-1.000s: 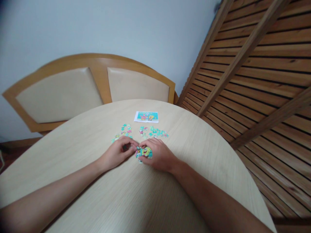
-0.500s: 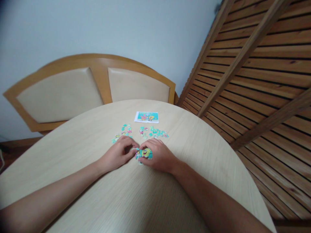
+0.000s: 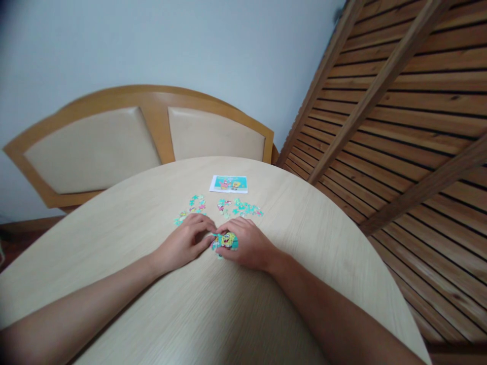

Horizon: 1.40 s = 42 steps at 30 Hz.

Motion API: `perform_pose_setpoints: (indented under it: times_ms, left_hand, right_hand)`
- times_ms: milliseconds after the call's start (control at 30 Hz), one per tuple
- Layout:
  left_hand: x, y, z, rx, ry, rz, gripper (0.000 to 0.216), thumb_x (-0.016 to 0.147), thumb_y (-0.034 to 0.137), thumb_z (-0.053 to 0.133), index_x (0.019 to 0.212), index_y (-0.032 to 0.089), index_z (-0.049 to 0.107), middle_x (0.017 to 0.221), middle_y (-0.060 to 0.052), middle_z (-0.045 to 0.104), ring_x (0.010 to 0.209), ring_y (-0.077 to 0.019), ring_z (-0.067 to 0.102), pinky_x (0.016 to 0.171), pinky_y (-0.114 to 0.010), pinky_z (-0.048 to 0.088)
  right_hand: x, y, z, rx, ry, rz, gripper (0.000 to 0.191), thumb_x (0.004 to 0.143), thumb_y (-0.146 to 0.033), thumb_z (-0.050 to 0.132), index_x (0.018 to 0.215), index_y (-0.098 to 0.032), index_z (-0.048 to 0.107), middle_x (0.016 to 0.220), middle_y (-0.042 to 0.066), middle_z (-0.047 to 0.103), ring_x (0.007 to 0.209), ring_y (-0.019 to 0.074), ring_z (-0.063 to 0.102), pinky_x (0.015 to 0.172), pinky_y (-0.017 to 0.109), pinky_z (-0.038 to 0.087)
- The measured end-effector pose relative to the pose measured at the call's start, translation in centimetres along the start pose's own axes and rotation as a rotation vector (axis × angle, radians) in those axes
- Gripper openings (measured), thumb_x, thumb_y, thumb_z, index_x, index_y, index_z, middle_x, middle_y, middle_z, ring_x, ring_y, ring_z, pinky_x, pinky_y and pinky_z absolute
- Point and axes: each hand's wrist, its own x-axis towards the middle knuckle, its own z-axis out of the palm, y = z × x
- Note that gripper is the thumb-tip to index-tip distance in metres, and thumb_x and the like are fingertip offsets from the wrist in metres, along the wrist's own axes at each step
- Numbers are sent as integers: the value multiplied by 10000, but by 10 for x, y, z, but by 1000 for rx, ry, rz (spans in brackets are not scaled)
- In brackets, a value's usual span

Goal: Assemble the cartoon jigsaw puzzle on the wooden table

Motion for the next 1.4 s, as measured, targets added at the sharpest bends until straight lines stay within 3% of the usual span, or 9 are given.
perform_pose_setpoints:
  times_ms: [367, 467, 567, 900, 1133, 1400]
  left_hand:
    - [-2, 3, 0, 63, 7, 29, 110, 910, 220, 612, 981, 216, 696, 1072, -73, 683, 1046, -249, 588, 958, -421, 473]
    - [-2, 2, 1, 60, -6, 22, 106, 918, 232, 610, 986, 217, 690, 1081, -71, 681, 1047, -247, 593, 953, -417, 475]
    - [-2, 3, 1, 53, -16, 18, 115, 927, 224, 596, 1002, 217, 683, 1076, -69, 681, 1033, -242, 603, 948, -412, 475]
    - [-4, 4, 0, 38, -28, 79, 179, 931, 275, 622, 1091, 221, 683, 1116, -94, 671, 1066, -252, 605, 967, -416, 485]
    - [-3, 4, 0, 41, -42, 91, 185, 942, 284, 607, 1095, 208, 679, 1139, -98, 662, 1082, -250, 598, 982, -421, 482]
    - [-4, 6, -2, 18, -66, 98, 180, 939, 274, 608, 1091, 225, 691, 1132, -84, 667, 1078, -244, 600, 970, -414, 481]
  right_hand:
    - [2, -1, 1, 54, 48, 7, 241, 795, -233, 737, 1021, -224, 656, 1014, 42, 730, 982, 220, 662, 908, 377, 500]
    - [4, 7, 1, 122, 227, 131, 142, 849, -160, 602, 970, -212, 656, 965, 47, 732, 926, 197, 683, 881, 354, 524]
    - [5, 22, -3, 132, 385, 301, 222, 819, -90, 514, 959, -194, 651, 912, 52, 730, 865, 188, 697, 836, 345, 544]
    - [0, 50, -7, -41, 451, 417, 249, 774, -102, 544, 946, -214, 685, 933, 46, 740, 912, 221, 673, 895, 421, 522]
    - [-1, 43, -4, -253, 392, 384, 151, 849, -340, 682, 948, -270, 773, 1044, 70, 717, 1037, 296, 583, 912, 511, 453]
    - [1, 26, -4, -201, 193, 295, 170, 859, -356, 717, 1005, -293, 779, 1164, 65, 690, 1167, 306, 525, 999, 549, 409]
